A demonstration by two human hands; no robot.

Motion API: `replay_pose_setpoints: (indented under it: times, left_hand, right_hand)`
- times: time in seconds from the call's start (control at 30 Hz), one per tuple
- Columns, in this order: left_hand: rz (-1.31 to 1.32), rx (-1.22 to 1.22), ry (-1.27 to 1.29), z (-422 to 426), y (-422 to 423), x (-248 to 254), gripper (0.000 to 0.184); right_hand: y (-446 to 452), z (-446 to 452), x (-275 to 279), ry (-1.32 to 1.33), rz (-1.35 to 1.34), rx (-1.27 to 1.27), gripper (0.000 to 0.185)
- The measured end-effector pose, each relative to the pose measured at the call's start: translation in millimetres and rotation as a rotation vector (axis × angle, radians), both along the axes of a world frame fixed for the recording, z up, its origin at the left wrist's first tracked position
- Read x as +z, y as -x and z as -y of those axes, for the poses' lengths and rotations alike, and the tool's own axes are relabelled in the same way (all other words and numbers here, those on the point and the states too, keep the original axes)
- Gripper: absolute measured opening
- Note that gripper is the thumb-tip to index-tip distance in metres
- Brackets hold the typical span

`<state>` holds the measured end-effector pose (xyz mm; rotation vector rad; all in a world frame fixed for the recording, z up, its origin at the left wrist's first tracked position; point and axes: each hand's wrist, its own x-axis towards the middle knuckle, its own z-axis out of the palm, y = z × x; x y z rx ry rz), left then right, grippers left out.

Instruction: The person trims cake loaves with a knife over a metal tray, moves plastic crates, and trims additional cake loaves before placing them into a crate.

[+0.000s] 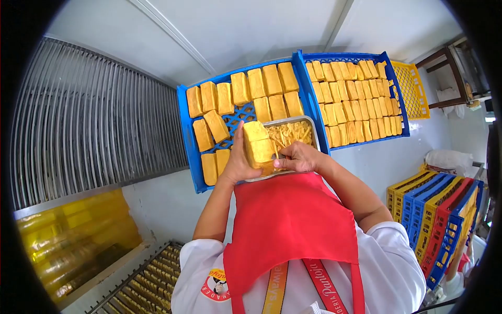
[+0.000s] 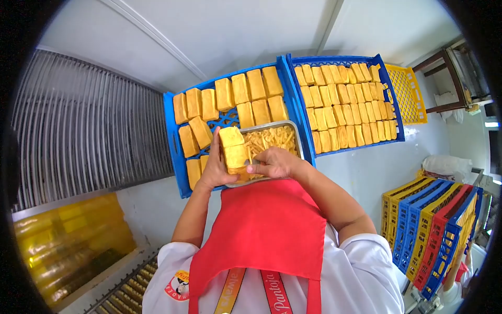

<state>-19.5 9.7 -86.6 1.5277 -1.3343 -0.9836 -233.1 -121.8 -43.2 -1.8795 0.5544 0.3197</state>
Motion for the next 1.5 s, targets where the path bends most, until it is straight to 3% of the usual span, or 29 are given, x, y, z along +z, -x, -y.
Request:
replay_pose_setpoints:
  times: [0.13,0.2,0.73,0.8,1.03,1.2,1.33,1.5]
  left_hand:
    - [0.127,-0.017,0.02,1,2,13,0.141]
    - [0.114,-0.04,0.027,1,4,15,0.138]
    - [0.296,-0.06,0.245,11,13,29,0.134]
    - [0.301,-0.066,0.225,11,12,30,0.134]
    - [0.289,-0.057,0.108,12,10,24,0.138]
    - [0.32,-0.05,0.164,11,6,21,0.135]
    - [0.365,-0.135,0.171,9,1,20,0.134]
    - [0.326,-0.182,0.19,7,8,27,0.128]
  right_hand:
    - [6,0,0,0.168,0.142,-0.093,0.079]
    - [6,0,2,0.405,0.163,-0.036,0.086]
    - [9,-12,-1,0.573,0.171,-0.016,0.078]
    - [10,-9,-2,0.382,0.151,-0.013,0.079]
    - [8,-13,-12,0.293,0.208,-0.067,0.071]
    - [4,-7,8,0.045,-0.09,0.028,0.07]
    - [8,-9,-5,-0.156,0.131,-0.185,0.072]
    - [10,6,-10,0.372,0.133,-0.201,0.083]
